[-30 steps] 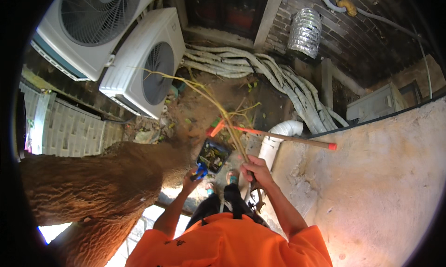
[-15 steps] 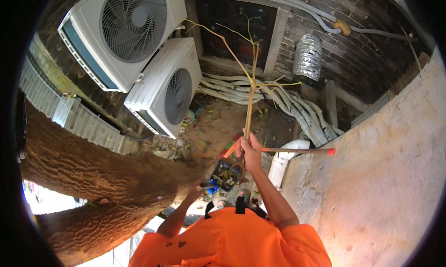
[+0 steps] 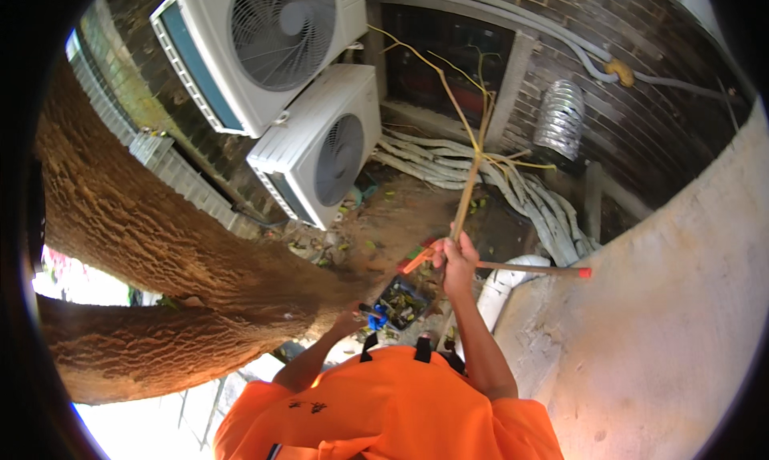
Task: The person sweeps leaves and debris from a narrow outdoor alleyway using a broom and dustpan. They gather the debris into the dustpan and then manually pick up and bundle several long, dry branches found in the area.
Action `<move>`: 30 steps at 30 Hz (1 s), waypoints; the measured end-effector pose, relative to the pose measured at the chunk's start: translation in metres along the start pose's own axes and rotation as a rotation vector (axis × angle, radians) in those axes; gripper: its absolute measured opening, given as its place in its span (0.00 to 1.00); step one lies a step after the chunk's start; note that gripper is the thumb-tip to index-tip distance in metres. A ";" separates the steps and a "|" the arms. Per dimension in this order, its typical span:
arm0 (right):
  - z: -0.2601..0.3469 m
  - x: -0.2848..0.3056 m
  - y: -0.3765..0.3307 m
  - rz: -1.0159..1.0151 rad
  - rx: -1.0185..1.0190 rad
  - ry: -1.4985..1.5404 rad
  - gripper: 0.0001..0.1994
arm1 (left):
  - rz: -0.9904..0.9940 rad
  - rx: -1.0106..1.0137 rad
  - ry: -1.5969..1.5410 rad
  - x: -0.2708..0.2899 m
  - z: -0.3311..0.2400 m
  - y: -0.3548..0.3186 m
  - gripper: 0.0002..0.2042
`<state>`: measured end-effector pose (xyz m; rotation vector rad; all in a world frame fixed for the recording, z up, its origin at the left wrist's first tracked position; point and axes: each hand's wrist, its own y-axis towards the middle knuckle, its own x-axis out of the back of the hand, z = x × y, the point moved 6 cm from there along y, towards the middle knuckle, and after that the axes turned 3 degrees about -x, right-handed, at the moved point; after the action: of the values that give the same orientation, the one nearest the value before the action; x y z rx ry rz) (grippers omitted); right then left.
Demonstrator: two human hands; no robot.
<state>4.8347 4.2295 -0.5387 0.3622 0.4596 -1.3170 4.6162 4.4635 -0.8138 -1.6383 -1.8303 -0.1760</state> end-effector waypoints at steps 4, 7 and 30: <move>0.003 -0.006 -0.001 0.013 0.022 0.044 0.20 | -0.036 0.022 0.071 0.027 -0.025 -0.009 0.37; 0.010 -0.019 -0.003 0.064 0.073 0.014 0.21 | -0.218 -0.037 -0.046 0.081 -0.080 -0.007 0.29; -0.024 -0.039 -0.068 0.561 -0.058 -0.786 0.08 | 0.018 -0.371 -0.485 0.120 -0.353 0.024 0.08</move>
<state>4.7578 4.2597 -0.5387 -0.0935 -0.2583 -0.7995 4.7742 4.3880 -0.4842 -2.0923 -2.2422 -0.1215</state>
